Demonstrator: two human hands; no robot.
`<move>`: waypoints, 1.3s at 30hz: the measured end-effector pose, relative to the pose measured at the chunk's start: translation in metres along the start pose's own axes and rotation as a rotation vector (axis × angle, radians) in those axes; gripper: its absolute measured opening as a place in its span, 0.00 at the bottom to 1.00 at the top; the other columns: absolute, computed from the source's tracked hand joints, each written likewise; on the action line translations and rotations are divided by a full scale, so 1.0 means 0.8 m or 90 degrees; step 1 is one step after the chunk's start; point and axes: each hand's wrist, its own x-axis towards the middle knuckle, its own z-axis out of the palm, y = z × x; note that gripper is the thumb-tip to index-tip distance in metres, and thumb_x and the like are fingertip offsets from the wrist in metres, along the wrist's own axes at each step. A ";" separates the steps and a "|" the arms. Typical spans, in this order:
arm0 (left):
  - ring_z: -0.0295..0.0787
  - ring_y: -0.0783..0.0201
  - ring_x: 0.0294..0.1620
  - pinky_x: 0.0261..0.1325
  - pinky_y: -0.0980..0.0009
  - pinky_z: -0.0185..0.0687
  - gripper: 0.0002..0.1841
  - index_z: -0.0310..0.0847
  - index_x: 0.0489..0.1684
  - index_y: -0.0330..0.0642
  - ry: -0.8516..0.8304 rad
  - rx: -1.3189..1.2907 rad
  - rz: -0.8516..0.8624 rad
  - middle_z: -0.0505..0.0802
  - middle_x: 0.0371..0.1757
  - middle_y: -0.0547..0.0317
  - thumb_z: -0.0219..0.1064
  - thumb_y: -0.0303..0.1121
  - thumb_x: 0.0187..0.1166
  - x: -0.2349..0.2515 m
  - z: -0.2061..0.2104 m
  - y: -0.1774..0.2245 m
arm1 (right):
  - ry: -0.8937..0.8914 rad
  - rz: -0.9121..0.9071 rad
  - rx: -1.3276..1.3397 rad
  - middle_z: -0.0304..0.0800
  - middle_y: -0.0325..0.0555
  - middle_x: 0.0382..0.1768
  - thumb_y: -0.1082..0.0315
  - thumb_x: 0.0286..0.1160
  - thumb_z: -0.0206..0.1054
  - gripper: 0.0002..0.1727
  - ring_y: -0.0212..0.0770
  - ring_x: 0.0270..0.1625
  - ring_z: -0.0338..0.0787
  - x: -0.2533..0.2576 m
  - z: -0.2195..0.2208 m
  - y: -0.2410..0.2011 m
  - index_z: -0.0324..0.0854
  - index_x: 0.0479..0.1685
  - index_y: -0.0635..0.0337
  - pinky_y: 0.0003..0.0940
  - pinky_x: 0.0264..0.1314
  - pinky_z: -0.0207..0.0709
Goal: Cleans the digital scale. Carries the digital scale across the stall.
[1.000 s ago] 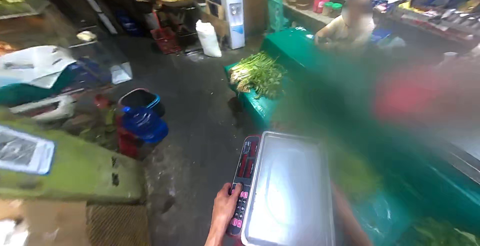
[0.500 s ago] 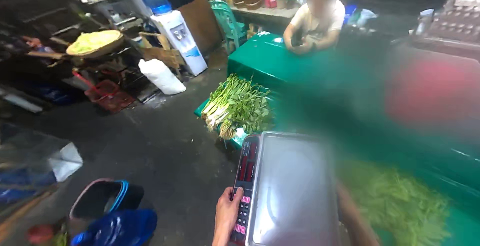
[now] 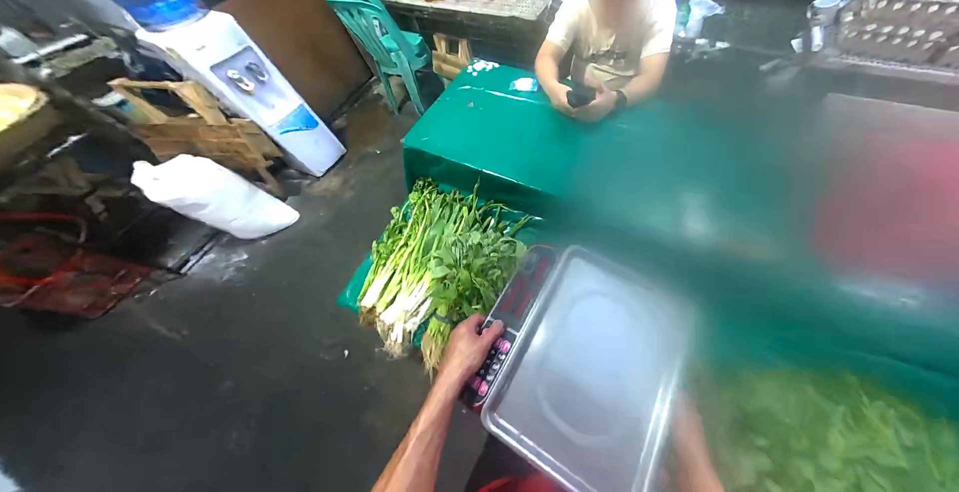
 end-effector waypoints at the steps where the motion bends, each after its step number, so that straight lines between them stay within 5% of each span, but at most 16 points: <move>1: 0.92 0.51 0.51 0.60 0.42 0.84 0.24 0.89 0.53 0.45 -0.034 0.020 0.025 0.94 0.46 0.49 0.64 0.57 0.80 0.046 -0.017 0.018 | 0.036 0.009 0.023 0.88 0.50 0.60 0.55 0.95 0.43 0.27 0.36 0.55 0.91 0.005 0.027 -0.002 0.64 0.84 0.58 0.42 0.57 0.88; 7: 0.89 0.46 0.61 0.67 0.38 0.79 0.29 0.88 0.61 0.44 -0.202 0.159 0.170 0.93 0.55 0.44 0.61 0.61 0.81 0.281 -0.072 0.140 | 0.186 0.036 0.208 0.88 0.47 0.57 0.52 0.96 0.40 0.25 0.41 0.54 0.91 0.069 0.173 -0.021 0.66 0.81 0.53 0.47 0.54 0.89; 13: 0.91 0.44 0.51 0.55 0.36 0.81 0.28 0.89 0.48 0.43 -0.281 0.279 0.321 0.93 0.45 0.43 0.62 0.62 0.81 0.452 -0.047 0.228 | 0.275 0.012 0.343 0.89 0.51 0.57 0.44 0.94 0.40 0.28 0.46 0.56 0.91 0.150 0.269 -0.037 0.70 0.77 0.52 0.53 0.55 0.88; 19: 0.90 0.41 0.53 0.59 0.35 0.79 0.29 0.89 0.48 0.39 -0.405 0.360 0.423 0.92 0.47 0.40 0.63 0.61 0.82 0.545 -0.010 0.307 | 0.365 0.044 0.437 0.87 0.52 0.66 0.33 0.89 0.39 0.36 0.52 0.64 0.89 0.188 0.326 -0.058 0.69 0.80 0.46 0.62 0.60 0.84; 27: 0.90 0.43 0.56 0.62 0.35 0.79 0.24 0.92 0.47 0.42 -0.451 0.357 0.508 0.94 0.48 0.42 0.63 0.55 0.84 0.628 0.041 0.358 | 0.445 0.027 0.521 0.85 0.52 0.66 0.38 0.91 0.41 0.31 0.52 0.64 0.88 0.230 0.388 -0.080 0.66 0.81 0.46 0.59 0.60 0.84; 31: 0.91 0.47 0.58 0.69 0.42 0.81 0.16 0.87 0.60 0.37 -0.278 0.064 0.471 0.94 0.54 0.42 0.61 0.38 0.87 0.653 0.015 0.347 | 0.484 -0.010 0.522 0.84 0.54 0.64 0.44 0.92 0.47 0.27 0.51 0.62 0.88 0.258 0.419 -0.102 0.64 0.80 0.50 0.57 0.59 0.85; 34: 0.94 0.52 0.54 0.63 0.49 0.88 0.17 0.81 0.68 0.37 -0.095 -0.203 0.363 0.93 0.56 0.43 0.58 0.36 0.90 0.638 -0.033 0.302 | 0.471 -0.029 0.564 0.83 0.53 0.66 0.45 0.92 0.48 0.27 0.51 0.64 0.87 0.285 0.438 -0.117 0.65 0.80 0.50 0.56 0.63 0.83; 39: 0.92 0.53 0.54 0.62 0.51 0.88 0.22 0.80 0.67 0.31 -0.060 -0.182 0.309 0.92 0.57 0.41 0.59 0.40 0.86 0.505 -0.080 0.102 | 0.439 -0.032 0.641 0.83 0.52 0.65 0.46 0.91 0.52 0.26 0.50 0.64 0.87 0.333 0.461 -0.150 0.66 0.78 0.51 0.55 0.61 0.83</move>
